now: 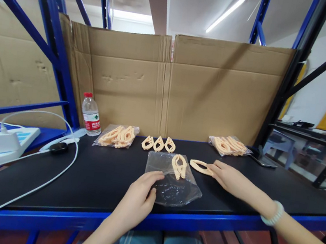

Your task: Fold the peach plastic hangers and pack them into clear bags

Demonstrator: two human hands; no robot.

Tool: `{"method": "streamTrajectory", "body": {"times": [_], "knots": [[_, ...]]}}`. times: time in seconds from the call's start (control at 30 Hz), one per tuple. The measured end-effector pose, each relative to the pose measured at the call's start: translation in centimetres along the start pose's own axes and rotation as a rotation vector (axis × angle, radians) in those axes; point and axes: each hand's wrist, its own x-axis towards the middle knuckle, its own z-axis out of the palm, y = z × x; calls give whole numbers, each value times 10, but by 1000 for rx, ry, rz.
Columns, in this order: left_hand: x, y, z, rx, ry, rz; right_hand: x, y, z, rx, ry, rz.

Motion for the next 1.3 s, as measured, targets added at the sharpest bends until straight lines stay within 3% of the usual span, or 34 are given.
{"method": "streamTrajectory", "body": {"times": [0.1, 0.23, 0.53, 0.7, 0.8, 0.93, 1.07, 1.2, 1.3], "knots": [[-2, 1, 1, 14, -1, 18, -40, -29, -14, -35, -5, -21], [-3, 3, 2, 27, -3, 21, -77, -51, -18, -119, 176, -43], [-5, 2, 5, 12, 16, 26, -107, -66, -29, 26, 310, -152], [-6, 3, 6, 20, -10, 53, -90, -78, -49, 102, 678, -66], [-7, 4, 6, 25, -23, 61, -74, -91, -67, 69, 759, -58], [-9, 2, 8, 22, -50, 85, -51, -118, -80, 28, 623, -308], [-9, 1, 9, 16, -42, 92, -17, -146, -68, -73, 560, -504], [-8, 0, 10, 9, -53, 97, 20, -158, -34, -152, 524, -503], [-8, 0, 9, 5, -61, 100, 42, -158, -8, -139, 338, -414]]}}
